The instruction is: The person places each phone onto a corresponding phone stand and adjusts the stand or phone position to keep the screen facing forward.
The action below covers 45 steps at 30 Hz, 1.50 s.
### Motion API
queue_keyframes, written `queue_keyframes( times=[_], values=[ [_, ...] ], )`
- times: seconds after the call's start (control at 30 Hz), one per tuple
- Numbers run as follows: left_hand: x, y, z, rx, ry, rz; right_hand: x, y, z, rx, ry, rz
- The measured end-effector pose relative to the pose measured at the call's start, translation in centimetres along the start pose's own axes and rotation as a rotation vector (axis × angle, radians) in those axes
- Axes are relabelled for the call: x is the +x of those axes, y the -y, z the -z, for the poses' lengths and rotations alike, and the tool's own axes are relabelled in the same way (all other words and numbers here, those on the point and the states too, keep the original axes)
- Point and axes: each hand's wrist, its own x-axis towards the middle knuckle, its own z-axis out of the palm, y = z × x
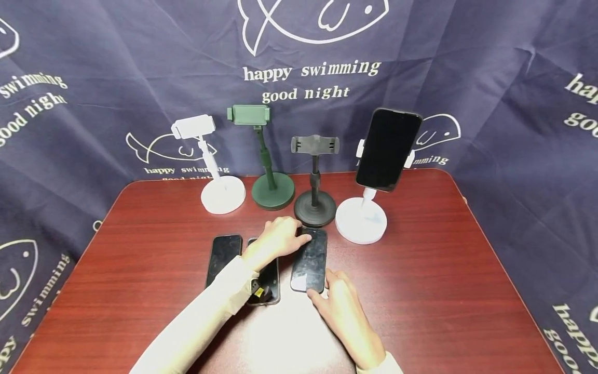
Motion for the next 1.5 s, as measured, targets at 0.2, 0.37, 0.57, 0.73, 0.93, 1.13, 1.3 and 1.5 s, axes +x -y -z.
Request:
queue_keyframes(
  times=[0.2, 0.37, 0.57, 0.73, 0.93, 1.13, 1.3, 1.5],
  values=[
    [-0.2, -0.2, -0.4, 0.198, -0.012, -0.079, 0.0, 0.1, 0.0, 0.002, 0.026, 0.011],
    [-0.1, -0.3, -0.5, 0.207, -0.014, -0.078, 0.1, 0.1, 0.0, -0.003, 0.041, 0.014],
    [0.4, -0.5, -0.3, 0.153, -0.012, -0.038, 0.3, 0.1, 0.2, 0.001, 0.063, -0.003],
    [0.7, -0.4, 0.3, 0.081, -0.036, -0.045, 0.5, 0.2, 0.4, 0.004, 0.087, -0.019],
    [0.9, -0.1, 1.3, -0.059, -0.001, -0.053, 0.5, 0.3, 0.7, 0.016, 0.13, -0.056],
    [0.9, 0.3, 1.4, -0.121, 0.052, -0.116, 0.6, 0.2, 0.8, 0.009, 0.155, -0.079],
    [0.9, 0.5, 1.3, -0.135, 0.035, -0.138, 0.6, 0.3, 0.8, 0.01, 0.163, -0.097],
    [0.9, 0.7, 1.3, -0.158, -0.001, -0.148, 0.6, 0.3, 0.7, 0.009, 0.165, -0.099]
  ],
)
